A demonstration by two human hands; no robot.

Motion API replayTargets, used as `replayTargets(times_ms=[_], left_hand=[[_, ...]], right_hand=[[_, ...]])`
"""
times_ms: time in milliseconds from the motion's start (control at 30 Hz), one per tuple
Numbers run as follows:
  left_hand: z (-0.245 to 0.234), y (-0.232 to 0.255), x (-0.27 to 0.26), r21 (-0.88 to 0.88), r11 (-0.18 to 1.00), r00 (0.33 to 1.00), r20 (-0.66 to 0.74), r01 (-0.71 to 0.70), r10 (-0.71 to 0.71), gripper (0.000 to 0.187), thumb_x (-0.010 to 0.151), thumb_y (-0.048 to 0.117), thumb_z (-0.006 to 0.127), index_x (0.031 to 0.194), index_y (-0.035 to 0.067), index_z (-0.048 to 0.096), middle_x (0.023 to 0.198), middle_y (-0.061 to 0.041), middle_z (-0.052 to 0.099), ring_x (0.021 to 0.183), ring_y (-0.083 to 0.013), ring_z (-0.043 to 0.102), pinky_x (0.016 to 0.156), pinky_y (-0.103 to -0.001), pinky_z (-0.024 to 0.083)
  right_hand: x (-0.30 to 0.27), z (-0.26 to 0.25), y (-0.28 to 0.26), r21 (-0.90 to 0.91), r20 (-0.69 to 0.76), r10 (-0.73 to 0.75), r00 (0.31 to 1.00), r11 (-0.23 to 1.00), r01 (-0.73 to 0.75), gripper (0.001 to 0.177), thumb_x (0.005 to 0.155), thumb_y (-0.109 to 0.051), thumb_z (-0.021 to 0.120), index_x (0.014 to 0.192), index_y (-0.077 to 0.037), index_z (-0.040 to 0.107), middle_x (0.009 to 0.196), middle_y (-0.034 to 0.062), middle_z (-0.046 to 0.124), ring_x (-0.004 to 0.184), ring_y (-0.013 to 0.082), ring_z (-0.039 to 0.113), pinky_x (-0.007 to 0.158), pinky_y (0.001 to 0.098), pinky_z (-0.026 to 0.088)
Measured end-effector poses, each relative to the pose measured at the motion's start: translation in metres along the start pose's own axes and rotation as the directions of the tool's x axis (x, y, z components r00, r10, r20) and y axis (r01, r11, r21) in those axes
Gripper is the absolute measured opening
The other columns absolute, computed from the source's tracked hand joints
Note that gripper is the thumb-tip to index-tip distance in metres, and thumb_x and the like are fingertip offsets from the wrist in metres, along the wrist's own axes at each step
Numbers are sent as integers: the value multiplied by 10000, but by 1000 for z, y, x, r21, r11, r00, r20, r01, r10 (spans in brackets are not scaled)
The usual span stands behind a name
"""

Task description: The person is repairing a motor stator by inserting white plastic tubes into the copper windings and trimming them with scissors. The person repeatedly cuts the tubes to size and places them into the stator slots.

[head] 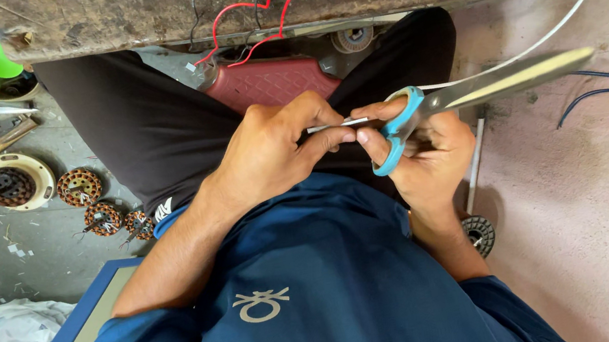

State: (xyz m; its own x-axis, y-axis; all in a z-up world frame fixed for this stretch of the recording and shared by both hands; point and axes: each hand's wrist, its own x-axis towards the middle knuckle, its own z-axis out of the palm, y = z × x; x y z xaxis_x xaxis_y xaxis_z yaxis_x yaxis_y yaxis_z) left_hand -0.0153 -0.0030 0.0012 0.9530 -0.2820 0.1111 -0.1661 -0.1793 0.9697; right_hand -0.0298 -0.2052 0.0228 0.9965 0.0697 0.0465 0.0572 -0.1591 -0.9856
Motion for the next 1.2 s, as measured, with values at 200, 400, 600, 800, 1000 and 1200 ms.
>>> replayTargets(times_ms=[200,400,600,800,1000,1200], left_hand=[[-4,-1,0,158,948,961,71,-277,269,166,950,162,792,903,61,669,771,-127,689,688,-324,688,606,-419,516],[2,3,-2,100,968,972,-6,-231,233,158,964,123,757,1068,44,668,886,-129,730,797,-310,727,669,-387,565],[10,0,-3,42,985,983,-69,-170,172,140,982,68,751,1097,42,675,894,-93,753,818,-229,773,706,-330,600],[13,-6,-6,-142,983,989,-108,-115,100,142,1003,52,756,1106,-10,680,945,-96,774,892,-172,802,775,-273,632],[18,-12,-5,-543,840,999,-31,12,-35,198,1024,16,733,1202,-56,686,1015,-132,777,950,-172,783,872,-295,646],[14,-14,-5,-646,763,999,17,-13,31,272,1003,5,766,1242,-58,653,1123,-144,748,1072,-181,764,976,-310,623]], right_hand=[[-2,4,10,97,-52,25,998,995,-20,222,922,17,812,1073,47,651,1018,132,738,736,88,654,610,207,516],[-3,7,16,133,-131,-104,986,984,121,244,959,45,812,1103,27,617,1004,145,726,863,167,706,747,240,558],[-1,9,19,175,-161,-127,979,972,155,258,962,50,820,1109,27,610,979,137,712,866,172,707,793,262,574],[-1,9,19,226,-132,-79,988,968,108,253,949,40,818,1111,25,624,993,147,713,861,177,711,785,267,584],[-5,9,25,320,-130,-79,988,940,117,246,982,45,815,1113,15,609,972,155,719,859,189,710,790,272,574],[-4,9,27,382,-146,-66,987,917,117,296,960,34,817,1159,-11,602,978,160,727,857,194,717,761,268,574]])
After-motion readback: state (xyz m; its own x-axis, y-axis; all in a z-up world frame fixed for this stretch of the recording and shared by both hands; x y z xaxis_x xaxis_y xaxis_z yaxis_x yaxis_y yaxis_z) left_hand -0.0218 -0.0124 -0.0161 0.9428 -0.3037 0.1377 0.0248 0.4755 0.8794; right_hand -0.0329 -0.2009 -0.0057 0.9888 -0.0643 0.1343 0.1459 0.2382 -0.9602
